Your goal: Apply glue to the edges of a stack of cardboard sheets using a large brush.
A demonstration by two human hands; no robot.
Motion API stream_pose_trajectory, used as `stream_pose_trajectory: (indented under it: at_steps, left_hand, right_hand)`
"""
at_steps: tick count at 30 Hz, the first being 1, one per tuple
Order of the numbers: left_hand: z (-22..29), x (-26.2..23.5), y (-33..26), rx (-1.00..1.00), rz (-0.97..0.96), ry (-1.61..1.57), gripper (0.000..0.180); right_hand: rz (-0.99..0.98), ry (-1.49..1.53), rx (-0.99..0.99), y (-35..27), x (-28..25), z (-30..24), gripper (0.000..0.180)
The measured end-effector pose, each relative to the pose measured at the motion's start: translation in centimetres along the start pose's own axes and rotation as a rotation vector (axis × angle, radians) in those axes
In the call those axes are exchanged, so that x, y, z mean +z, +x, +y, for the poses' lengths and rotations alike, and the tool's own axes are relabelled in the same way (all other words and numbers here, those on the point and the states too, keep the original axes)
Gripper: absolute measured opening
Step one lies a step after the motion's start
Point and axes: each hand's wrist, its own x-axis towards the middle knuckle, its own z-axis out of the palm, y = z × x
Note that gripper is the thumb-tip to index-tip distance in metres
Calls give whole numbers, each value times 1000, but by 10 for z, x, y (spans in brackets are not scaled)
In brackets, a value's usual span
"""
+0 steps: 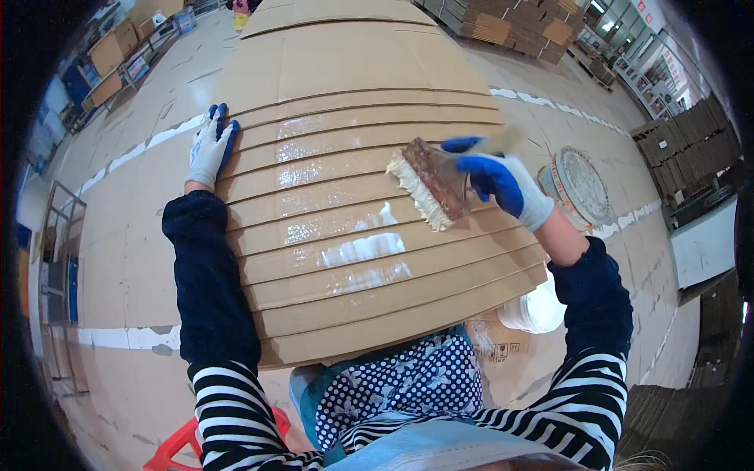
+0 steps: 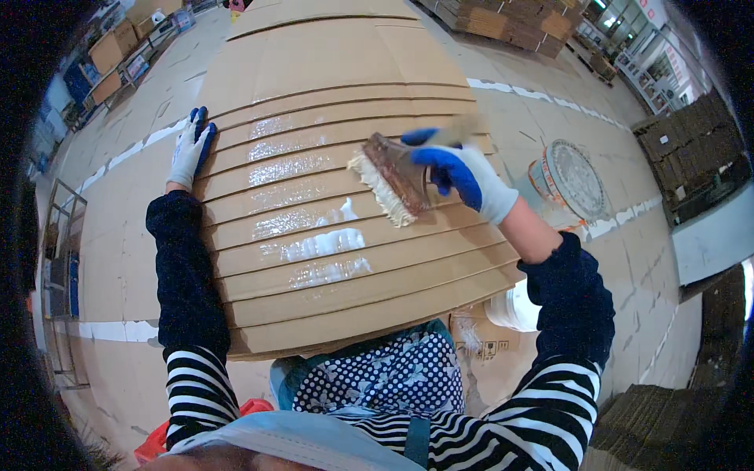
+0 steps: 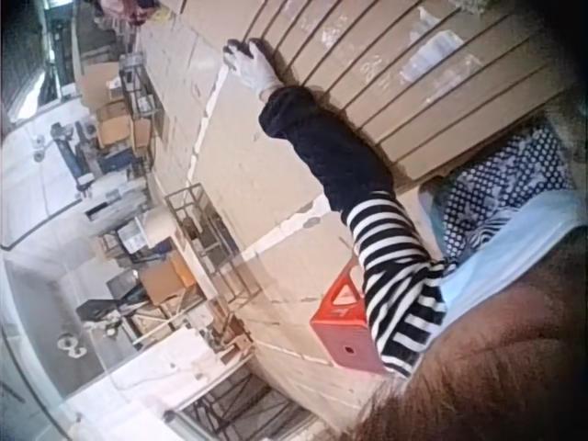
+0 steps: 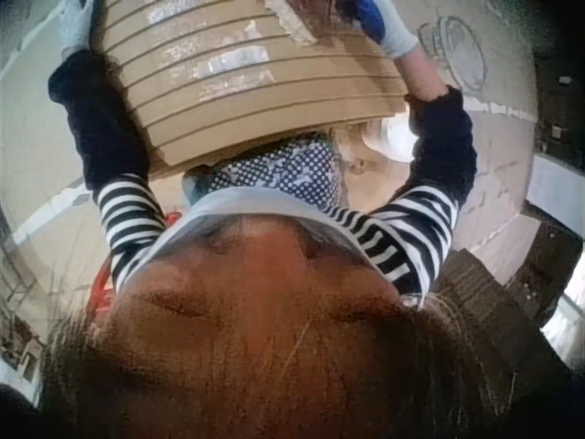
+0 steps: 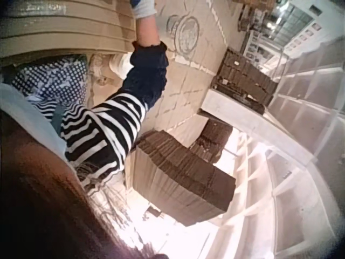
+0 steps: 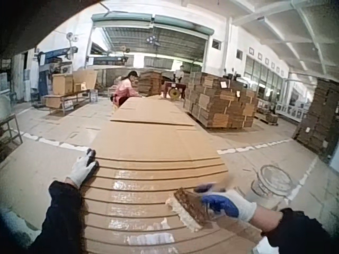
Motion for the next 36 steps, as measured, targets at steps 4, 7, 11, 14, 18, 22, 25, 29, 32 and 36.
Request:
stream_pose_trajectory:
  at_steps: [4,7,11,14,18,22,25,29,32,36]
  left_hand:
    - [-1,0,1,39,42,-19,53]
    - [-7,-3,0,36,54,15,53]
    - [-4,-1,-1,24,51,2,53]
    - [1,1,1,22,48,-21,53]
    - [-2,-2,2,26,48,-40,53]
    - [-9,-2,1,32,48,-30,53]
    - [-8,-2,0,24,55,1,53]
    - [2,-1,1,-6,31,-16,54]
    - [-7,-3,-2,8,32,-22,54]
    - [-4,-2,4,18,39,-49,52]
  right_hand:
    - [-115,356,394,37,-10,8,23]
    - [-81,107,161,58,2,-14,21]
    - [124,42,-370,127,8,-49,18]
    - [428,-282,-388,177,22,-52,20]
    - [335,-520,-339,189,36,-37,23]
    - [107,-274,-616,177,38,-9,29]
    - [167,-211,-564,186,40,-32,37]
    - [322,-375,-534,222,59,-49,42]
    - [377,-533,-502,225,76,-48,43]
    - [315,-656,-535,230,77,-47,42]
